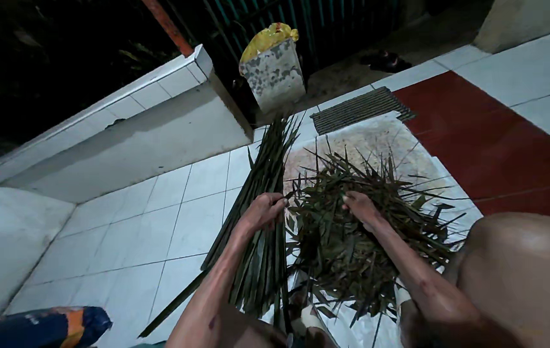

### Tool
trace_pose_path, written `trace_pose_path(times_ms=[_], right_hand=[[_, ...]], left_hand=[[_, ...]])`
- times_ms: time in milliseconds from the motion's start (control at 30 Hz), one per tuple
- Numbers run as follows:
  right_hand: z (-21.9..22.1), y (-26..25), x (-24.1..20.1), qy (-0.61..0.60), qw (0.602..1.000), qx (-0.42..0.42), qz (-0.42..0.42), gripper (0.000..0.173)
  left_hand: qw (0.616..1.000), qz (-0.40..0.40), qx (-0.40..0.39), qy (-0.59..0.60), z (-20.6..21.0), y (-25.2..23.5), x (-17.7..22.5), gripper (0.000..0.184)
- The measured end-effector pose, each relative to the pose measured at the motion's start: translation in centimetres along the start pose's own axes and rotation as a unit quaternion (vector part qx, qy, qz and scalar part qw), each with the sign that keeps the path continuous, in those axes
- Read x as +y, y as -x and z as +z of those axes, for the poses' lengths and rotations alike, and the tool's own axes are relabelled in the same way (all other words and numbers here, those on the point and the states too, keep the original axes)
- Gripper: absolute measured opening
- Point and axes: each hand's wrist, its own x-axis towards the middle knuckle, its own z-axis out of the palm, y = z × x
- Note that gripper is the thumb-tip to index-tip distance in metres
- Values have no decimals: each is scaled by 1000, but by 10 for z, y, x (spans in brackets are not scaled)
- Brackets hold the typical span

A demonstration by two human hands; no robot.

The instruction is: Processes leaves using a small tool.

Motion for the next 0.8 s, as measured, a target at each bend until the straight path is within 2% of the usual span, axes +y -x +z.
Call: trace_pose_path(times_ms=[100,233,333,467,600,700,800], right_hand=[[-4,22,-35,-107,987,70,-95,41],[0,40,-76,-120,976,51,-176,35],[9,43,-94,-99,977,16,-186,34],[15,39,-110,-69,983,11,-171,31],[6,33,-124,-8,983,30,-178,33],[-10,37,-134,43,983,36,-177,35],[-16,33,-132,53,980,46,-186,34]], left_hand=[[1000,1,4,24,2,-3,6,39],[999,27,19,21,1,-10,13,37],[997,70,34,16,4,-16,19,36],[995,87,28,35,8,-20,29,38],[992,96,12,86,9,-16,33,51],[993,88,2,81,9,-15,28,63],[991,113,8,65,11,-16,20,45]])
